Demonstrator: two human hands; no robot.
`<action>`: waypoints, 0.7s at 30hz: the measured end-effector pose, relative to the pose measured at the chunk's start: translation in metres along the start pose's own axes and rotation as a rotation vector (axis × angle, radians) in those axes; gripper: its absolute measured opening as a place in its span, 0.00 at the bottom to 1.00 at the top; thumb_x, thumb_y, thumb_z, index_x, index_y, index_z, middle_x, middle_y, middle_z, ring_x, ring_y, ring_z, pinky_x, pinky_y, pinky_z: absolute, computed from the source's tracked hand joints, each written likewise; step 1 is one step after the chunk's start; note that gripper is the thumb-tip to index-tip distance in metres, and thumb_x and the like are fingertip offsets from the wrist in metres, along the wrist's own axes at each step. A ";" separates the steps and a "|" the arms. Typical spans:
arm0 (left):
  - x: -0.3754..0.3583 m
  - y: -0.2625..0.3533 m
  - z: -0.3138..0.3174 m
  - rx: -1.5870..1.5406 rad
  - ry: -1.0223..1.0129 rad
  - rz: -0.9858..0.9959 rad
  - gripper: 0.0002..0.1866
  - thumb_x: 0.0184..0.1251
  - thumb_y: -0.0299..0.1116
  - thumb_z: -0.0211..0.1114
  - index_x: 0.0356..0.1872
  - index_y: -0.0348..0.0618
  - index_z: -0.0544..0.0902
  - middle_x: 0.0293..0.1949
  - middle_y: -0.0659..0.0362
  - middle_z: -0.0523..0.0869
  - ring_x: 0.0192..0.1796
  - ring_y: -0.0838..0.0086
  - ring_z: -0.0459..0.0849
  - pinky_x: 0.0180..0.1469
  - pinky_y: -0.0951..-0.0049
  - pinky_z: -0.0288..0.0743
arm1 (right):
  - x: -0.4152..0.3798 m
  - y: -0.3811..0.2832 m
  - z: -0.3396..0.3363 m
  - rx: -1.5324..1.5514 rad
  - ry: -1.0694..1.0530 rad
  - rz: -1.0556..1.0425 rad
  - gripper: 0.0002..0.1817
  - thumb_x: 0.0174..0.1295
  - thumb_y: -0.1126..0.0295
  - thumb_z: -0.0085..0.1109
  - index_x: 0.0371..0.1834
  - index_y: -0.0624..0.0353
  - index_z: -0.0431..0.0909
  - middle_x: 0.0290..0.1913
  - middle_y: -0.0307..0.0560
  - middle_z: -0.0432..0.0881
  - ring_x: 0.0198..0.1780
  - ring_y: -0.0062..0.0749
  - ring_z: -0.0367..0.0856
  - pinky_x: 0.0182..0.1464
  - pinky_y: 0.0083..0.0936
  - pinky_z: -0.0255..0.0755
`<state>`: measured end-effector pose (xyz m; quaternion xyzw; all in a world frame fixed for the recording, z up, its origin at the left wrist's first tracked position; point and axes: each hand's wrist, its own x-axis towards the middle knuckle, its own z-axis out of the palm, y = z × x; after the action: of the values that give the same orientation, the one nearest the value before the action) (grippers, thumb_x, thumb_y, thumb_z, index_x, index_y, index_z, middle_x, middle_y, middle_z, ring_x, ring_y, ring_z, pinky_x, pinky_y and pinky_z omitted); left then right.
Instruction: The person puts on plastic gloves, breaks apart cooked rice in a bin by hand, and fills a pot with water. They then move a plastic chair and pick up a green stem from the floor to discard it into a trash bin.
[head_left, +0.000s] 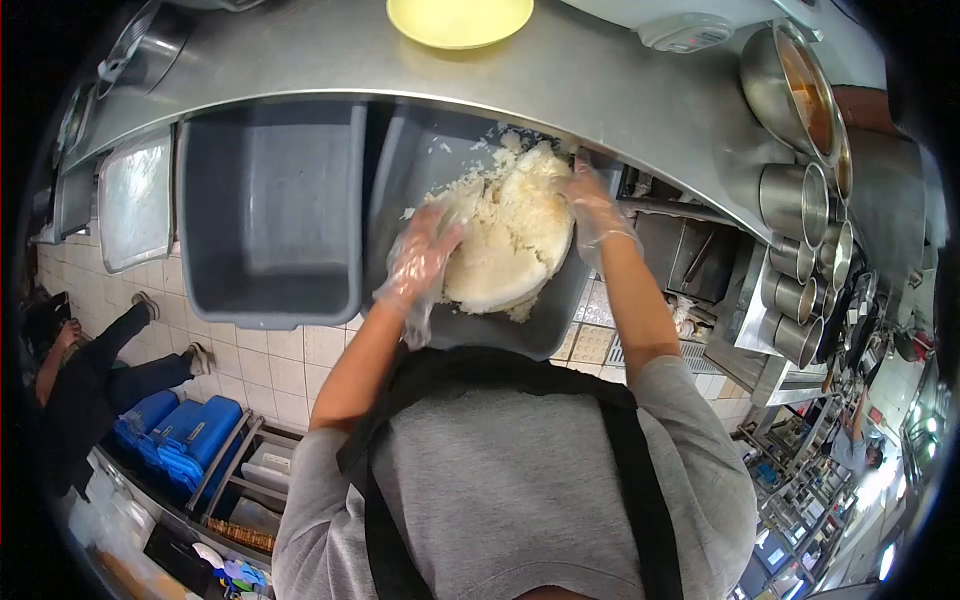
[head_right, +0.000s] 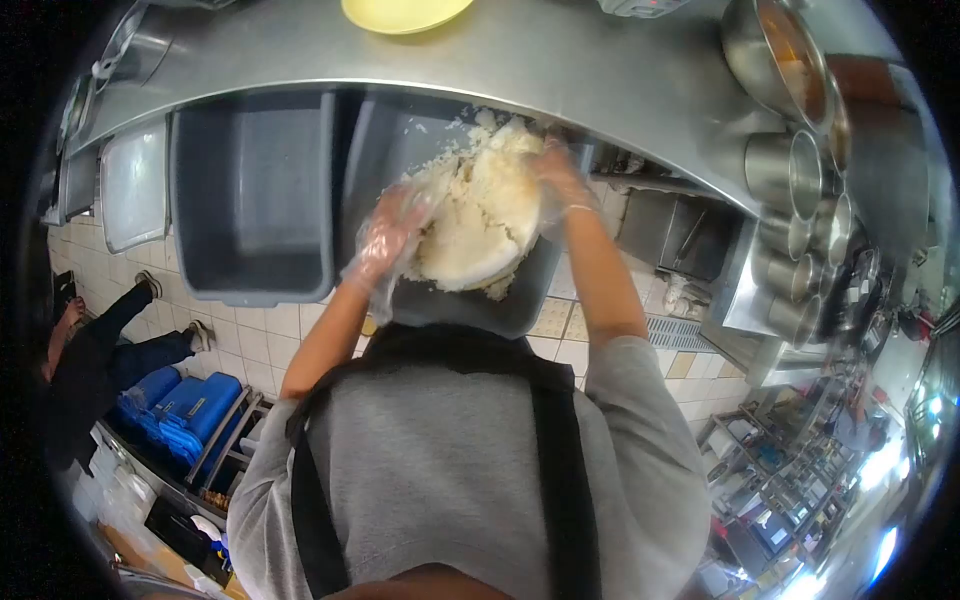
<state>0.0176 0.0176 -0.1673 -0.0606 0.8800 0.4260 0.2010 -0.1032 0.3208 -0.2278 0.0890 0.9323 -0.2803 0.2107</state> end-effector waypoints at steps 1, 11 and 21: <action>0.027 0.006 0.008 0.023 -0.029 0.015 0.39 0.64 0.60 0.51 0.65 0.37 0.65 0.67 0.41 0.61 0.69 0.51 0.60 0.70 0.61 0.54 | 0.002 -0.006 -0.002 0.003 -0.002 0.003 0.34 0.53 0.59 0.64 0.60 0.68 0.68 0.58 0.59 0.74 0.61 0.42 0.72 0.62 0.28 0.65; 0.213 0.034 0.080 -0.276 -0.254 -0.071 0.46 0.58 0.67 0.52 0.69 0.40 0.59 0.70 0.45 0.56 0.74 0.57 0.50 0.73 0.65 0.46 | 0.033 -0.005 0.022 0.956 -0.313 0.064 0.34 0.46 0.63 0.72 0.56 0.67 0.71 0.51 0.50 0.79 0.49 0.34 0.77 0.53 0.27 0.70; 0.193 0.052 0.075 -0.349 -0.298 -0.290 0.42 0.61 0.65 0.51 0.68 0.43 0.61 0.70 0.51 0.59 0.72 0.59 0.53 0.72 0.65 0.48 | 0.050 -0.004 0.016 0.645 -0.135 -0.340 0.32 0.49 0.62 0.70 0.56 0.64 0.71 0.54 0.49 0.75 0.51 0.33 0.75 0.53 0.27 0.70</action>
<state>-0.1508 0.1206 -0.2493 -0.1565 0.7361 0.5422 0.3738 -0.1434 0.3115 -0.2599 -0.0242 0.7816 -0.5958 0.1830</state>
